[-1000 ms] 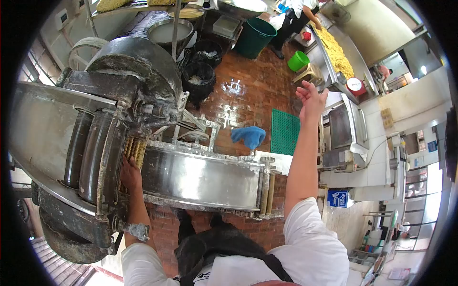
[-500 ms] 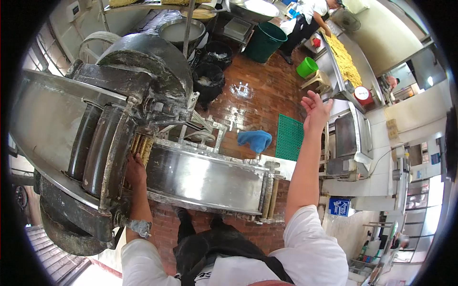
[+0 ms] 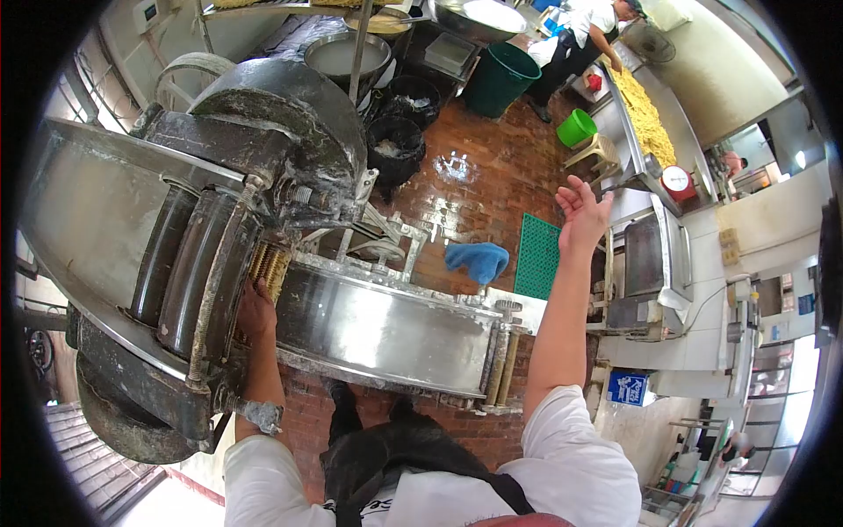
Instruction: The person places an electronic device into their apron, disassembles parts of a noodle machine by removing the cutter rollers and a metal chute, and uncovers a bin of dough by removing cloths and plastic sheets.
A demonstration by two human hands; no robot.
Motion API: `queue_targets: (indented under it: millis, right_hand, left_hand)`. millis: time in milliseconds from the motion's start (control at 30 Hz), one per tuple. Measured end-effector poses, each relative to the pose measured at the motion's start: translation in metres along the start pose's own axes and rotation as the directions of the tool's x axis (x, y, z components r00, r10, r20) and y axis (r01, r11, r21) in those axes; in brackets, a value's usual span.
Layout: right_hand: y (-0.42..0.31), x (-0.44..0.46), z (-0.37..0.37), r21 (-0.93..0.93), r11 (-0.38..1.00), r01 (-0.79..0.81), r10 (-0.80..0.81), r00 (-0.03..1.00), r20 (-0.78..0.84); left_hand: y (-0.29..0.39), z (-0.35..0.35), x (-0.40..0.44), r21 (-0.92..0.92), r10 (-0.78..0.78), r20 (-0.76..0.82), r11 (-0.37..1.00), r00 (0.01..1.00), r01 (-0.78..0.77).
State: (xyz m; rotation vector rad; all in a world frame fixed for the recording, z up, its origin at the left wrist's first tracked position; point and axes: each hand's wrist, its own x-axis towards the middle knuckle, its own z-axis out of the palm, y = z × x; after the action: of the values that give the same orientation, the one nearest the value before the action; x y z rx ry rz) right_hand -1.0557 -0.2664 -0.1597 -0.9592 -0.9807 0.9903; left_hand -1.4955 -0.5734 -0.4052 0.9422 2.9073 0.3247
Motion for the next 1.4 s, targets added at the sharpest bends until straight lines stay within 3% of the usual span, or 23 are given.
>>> queue_targets:
  millis: [167,367,633,733,767,800,833,867,900,933,1000,1033,1067,1133,1200,1267,1367,1400]
  right_hand:
    - [0.003,-0.004,0.005,-0.005,1.0,-0.009,0.009,1.0,0.003]
    - [0.004,-0.002,0.006,0.0,1.0,0.004,-0.004,1.0,0.014]
    - [0.016,-0.009,0.008,0.007,0.999,-0.044,0.044,0.999,-0.024]
    - [0.033,-0.023,0.009,-0.182,0.969,-0.168,0.205,0.955,0.213]
    - [0.048,-0.041,0.016,-0.314,0.918,-0.241,0.329,0.906,0.267]
    - [0.078,-0.056,0.016,-0.449,0.836,-0.317,0.479,0.819,0.314]
    - [0.112,-0.076,0.016,-0.633,0.695,-0.339,0.671,0.624,0.402]
    - [0.13,-0.114,0.025,-0.753,0.655,-0.062,0.685,0.471,0.556]
    - [0.146,-0.153,0.033,-0.729,0.64,0.241,0.667,0.297,0.684]
    - [0.17,-0.201,0.043,-0.743,0.55,0.382,0.781,0.082,0.62]
    - [0.183,-0.273,0.058,-0.713,0.69,0.125,0.69,-0.412,0.595]
    - [0.2,-0.308,0.067,-0.552,0.775,0.307,0.625,-0.499,0.6]
    - [0.222,-0.348,0.07,-0.525,0.796,0.301,0.605,-0.39,0.694]
    - [0.239,-0.386,0.083,-0.515,0.811,0.278,0.586,-0.37,0.721]
    - [0.232,-0.398,0.097,-0.556,0.794,0.244,0.585,-0.555,0.592]
    - [0.221,-0.401,0.104,-0.562,0.792,0.237,0.596,-0.499,0.629]
    - [0.26,-0.413,0.097,-0.509,0.811,0.288,0.585,-0.357,0.729]
    - [0.257,-0.415,0.095,-0.614,0.76,0.211,0.65,-0.242,0.721]
  left_hand:
    - [-0.001,0.001,0.001,-0.023,0.052,-0.043,0.998,0.998,-0.053]
    - [0.014,-0.028,-0.002,-0.047,-0.055,0.204,0.997,0.977,0.066]
    - [0.012,-0.022,0.0,-0.055,-0.083,0.211,0.994,0.974,0.096]
    - [0.0,-0.001,-0.001,-0.022,0.009,0.004,1.0,1.0,-0.009]
    - [-0.002,0.007,0.0,0.0,0.056,-0.103,0.998,0.993,-0.056]
    - [0.001,0.003,-0.001,-0.006,0.048,-0.083,0.999,0.995,-0.048]
    - [0.006,-0.006,-0.004,-0.01,0.04,-0.063,0.999,0.997,-0.041]
    - [0.009,-0.012,-0.004,-0.018,0.019,-0.008,1.0,1.0,-0.019]
    - [0.012,-0.019,-0.004,-0.023,-0.003,0.046,1.0,0.999,0.004]
    - [0.014,-0.025,-0.001,-0.028,-0.04,0.132,0.999,0.99,0.044]
    - [0.015,-0.024,0.0,-0.03,-0.085,0.209,0.995,0.974,0.094]
    - [0.013,-0.02,0.0,-0.029,-0.093,0.202,0.994,0.975,0.101]
    - [0.011,-0.017,0.0,-0.028,-0.101,0.194,0.994,0.976,0.109]
    - [0.01,-0.019,0.0,-0.018,-0.083,0.191,0.996,0.978,0.088]
    - [0.01,-0.018,0.001,-0.018,-0.073,0.191,0.997,0.979,0.078]
    - [0.007,-0.014,0.002,-0.022,-0.077,0.195,0.996,0.978,0.083]
    - [-0.001,0.006,0.001,-0.036,-0.016,-0.024,0.999,1.0,0.016]
    - [0.011,-0.014,-0.003,-0.04,-0.096,0.138,0.994,0.986,0.102]
